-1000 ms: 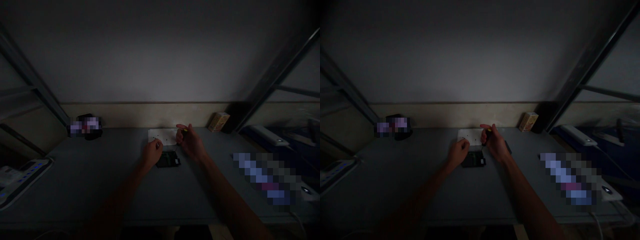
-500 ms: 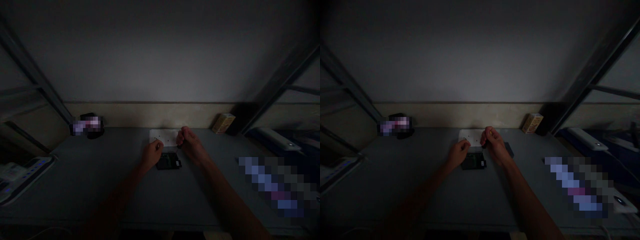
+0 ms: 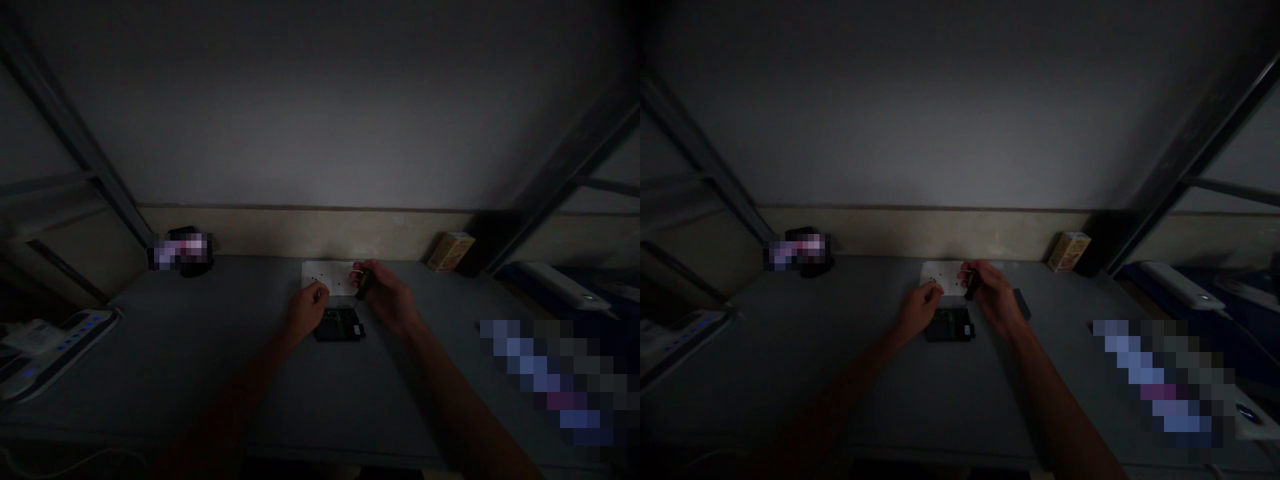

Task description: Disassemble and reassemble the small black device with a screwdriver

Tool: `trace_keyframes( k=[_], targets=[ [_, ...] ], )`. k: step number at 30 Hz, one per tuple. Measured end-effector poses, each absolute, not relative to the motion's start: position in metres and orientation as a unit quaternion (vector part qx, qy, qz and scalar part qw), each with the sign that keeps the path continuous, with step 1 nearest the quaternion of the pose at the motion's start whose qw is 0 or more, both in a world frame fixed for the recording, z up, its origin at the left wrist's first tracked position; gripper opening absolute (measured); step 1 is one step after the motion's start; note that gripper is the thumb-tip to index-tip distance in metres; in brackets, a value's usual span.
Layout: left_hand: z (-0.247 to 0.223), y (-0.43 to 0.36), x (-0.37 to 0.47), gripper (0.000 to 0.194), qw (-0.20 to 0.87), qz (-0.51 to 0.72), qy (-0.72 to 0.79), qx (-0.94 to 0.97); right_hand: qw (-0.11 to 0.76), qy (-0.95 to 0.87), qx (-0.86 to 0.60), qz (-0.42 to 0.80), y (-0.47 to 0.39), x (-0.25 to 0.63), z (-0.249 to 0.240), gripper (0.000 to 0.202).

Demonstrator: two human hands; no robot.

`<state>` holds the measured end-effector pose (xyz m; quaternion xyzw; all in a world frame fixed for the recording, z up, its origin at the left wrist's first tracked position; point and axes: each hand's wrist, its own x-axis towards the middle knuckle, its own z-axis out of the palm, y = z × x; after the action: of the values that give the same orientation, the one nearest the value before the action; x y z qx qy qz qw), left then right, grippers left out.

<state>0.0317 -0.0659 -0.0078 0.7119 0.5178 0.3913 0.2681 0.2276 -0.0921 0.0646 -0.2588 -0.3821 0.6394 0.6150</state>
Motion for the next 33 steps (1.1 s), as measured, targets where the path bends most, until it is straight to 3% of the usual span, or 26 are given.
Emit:
trace_keyframes(
  k=[11, 17, 27, 33],
  targets=[
    [-0.008, -0.065, 0.03, 0.026, 0.26, 0.391, 0.515, 0.717, 0.606, -0.399, -0.233, 0.647, -0.092, 0.223, 0.068, 0.037],
    [-0.008, -0.065, 0.031, 0.025, 0.26, 0.392, 0.516, 0.716, 0.594, -0.446, -0.259, 0.618, -0.09, 0.23, 0.06, 0.027],
    [-0.007, -0.066, 0.03, 0.025, 0.266, 0.393, 0.522, 0.709, 0.609, -0.471, -0.345, 0.537, -0.084, 0.228, 0.049, 0.031],
    [-0.005, -0.067, 0.03, 0.025, 0.265, 0.394, 0.514, 0.714, 0.615, -0.458, -0.33, 0.55, -0.082, 0.227, 0.049, 0.033]
  ],
)
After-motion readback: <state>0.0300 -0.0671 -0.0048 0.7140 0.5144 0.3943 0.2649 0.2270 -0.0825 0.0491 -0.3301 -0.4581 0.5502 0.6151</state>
